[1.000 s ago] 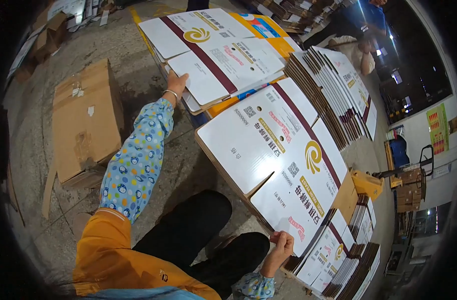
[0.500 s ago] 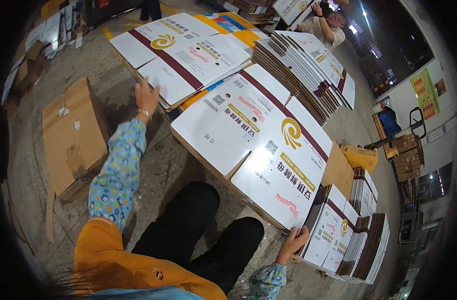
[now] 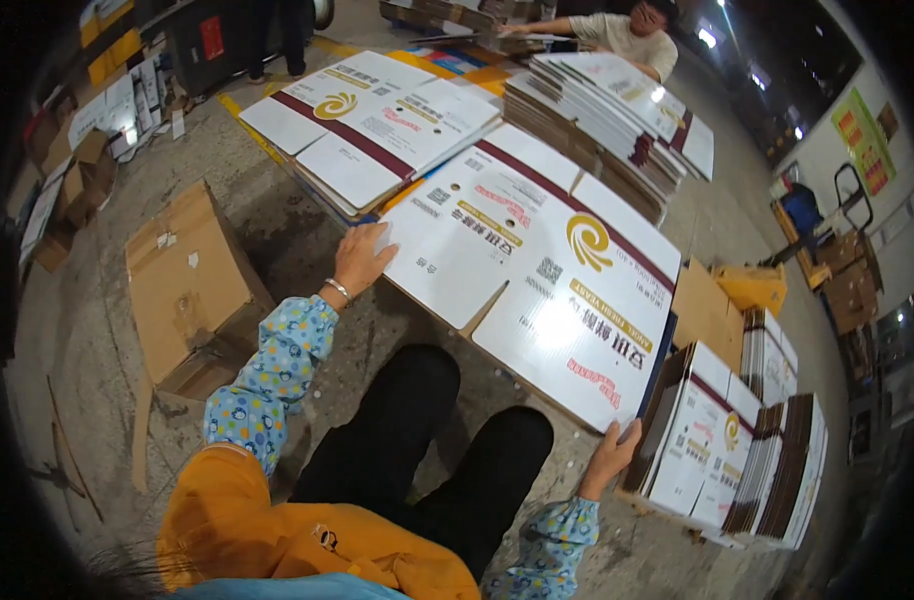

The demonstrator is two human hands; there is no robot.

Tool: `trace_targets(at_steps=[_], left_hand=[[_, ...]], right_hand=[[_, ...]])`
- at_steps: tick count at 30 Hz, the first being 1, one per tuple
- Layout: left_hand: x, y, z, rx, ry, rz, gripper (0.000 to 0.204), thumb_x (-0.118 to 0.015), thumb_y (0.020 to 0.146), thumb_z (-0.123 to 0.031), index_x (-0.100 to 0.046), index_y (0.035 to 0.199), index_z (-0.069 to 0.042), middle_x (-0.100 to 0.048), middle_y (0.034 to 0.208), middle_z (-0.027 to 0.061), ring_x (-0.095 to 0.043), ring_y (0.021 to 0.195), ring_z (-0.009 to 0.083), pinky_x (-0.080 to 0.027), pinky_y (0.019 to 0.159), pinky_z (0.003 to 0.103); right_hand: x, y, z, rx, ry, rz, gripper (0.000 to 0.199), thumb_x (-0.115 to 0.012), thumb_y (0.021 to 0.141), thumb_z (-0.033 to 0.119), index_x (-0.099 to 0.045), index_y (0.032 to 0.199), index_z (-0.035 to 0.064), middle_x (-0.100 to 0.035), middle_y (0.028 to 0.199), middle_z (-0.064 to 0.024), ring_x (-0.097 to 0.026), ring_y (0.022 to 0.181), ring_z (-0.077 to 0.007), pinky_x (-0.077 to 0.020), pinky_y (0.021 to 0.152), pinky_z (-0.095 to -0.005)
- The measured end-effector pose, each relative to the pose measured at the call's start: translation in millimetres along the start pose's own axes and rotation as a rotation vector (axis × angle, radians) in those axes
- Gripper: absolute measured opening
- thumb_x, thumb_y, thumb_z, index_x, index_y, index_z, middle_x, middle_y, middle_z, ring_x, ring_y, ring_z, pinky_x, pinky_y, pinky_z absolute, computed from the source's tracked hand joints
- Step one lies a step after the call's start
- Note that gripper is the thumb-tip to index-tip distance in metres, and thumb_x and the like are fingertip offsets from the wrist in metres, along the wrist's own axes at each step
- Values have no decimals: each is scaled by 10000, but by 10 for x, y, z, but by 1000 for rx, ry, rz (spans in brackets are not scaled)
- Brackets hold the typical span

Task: Folding and stacking cardboard boxes in a warehouse.

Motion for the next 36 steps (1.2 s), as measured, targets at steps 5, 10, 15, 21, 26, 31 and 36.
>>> trace_targets(at_steps=[5,10,15,21,26,31,36], left_hand=[[339,-470,-73,-67,6,206,630,-706,680,-392,-532,1176,-45,-479,1117,169,-433,998,327,-376,880,404],[462,-681,25,-76,-168,461,905,-770,600,-413,-368,1326,-51,-354,1262,177,-355,1144,341,-330,973,405],[372,-683,-66,-111,-147,495,1026,-791,565,-425,-278,1366,-41,-296,1337,237,-282,1242,381,-288,1019,427],[413,-740,-80,-122,-28,431,1074,-788,541,-464,-255,1373,-43,-243,1376,282,-260,1275,398,-284,1025,441],[434,-736,-84,-143,-28,340,1075,-772,539,-500,-263,1369,-43,-251,1375,284,-285,1264,407,-304,1014,445],[467,-699,-82,-141,-29,276,1084,-741,532,-567,-284,1361,-39,-285,1368,263,-329,1248,389,-337,993,443],[447,-716,-77,-152,-15,240,1088,-740,524,-574,-293,1358,-39,-295,1366,253,-338,1247,374,-347,987,440]], right_hand=[[270,-379,62,-29,-20,31,486,-551,870,190,-401,1241,-87,-446,1256,-243,-428,1178,-321,-322,995,-375],[353,-524,247,-11,-166,192,585,-613,831,238,-372,1273,-58,-398,1287,-224,-384,1201,-329,-315,996,-401],[259,-465,443,230,-373,342,886,-734,682,414,-294,1329,-2,-339,1314,-232,-364,1209,-372,-337,985,-451],[245,-453,453,238,-391,331,955,-679,648,570,-299,1336,28,-337,1297,-273,-359,1205,-412,-370,957,-469],[212,-408,368,263,-415,255,959,-590,675,656,-310,1329,12,-338,1280,-308,-376,1178,-445,-381,940,-481],[193,-367,355,286,-437,248,978,-592,665,664,-309,1330,5,-330,1277,-327,-372,1178,-456,-378,943,-479],[201,-329,414,284,-386,225,1003,-717,601,550,-302,1328,-2,-350,1274,-279,-382,1178,-421,-376,951,-478]])
Point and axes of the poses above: each hand's wrist, its own y-axis towards the middle knuckle, its own x-axis out of the back of the hand, z = x × y, the point moved 10 cm from there along y, towards the middle knuckle
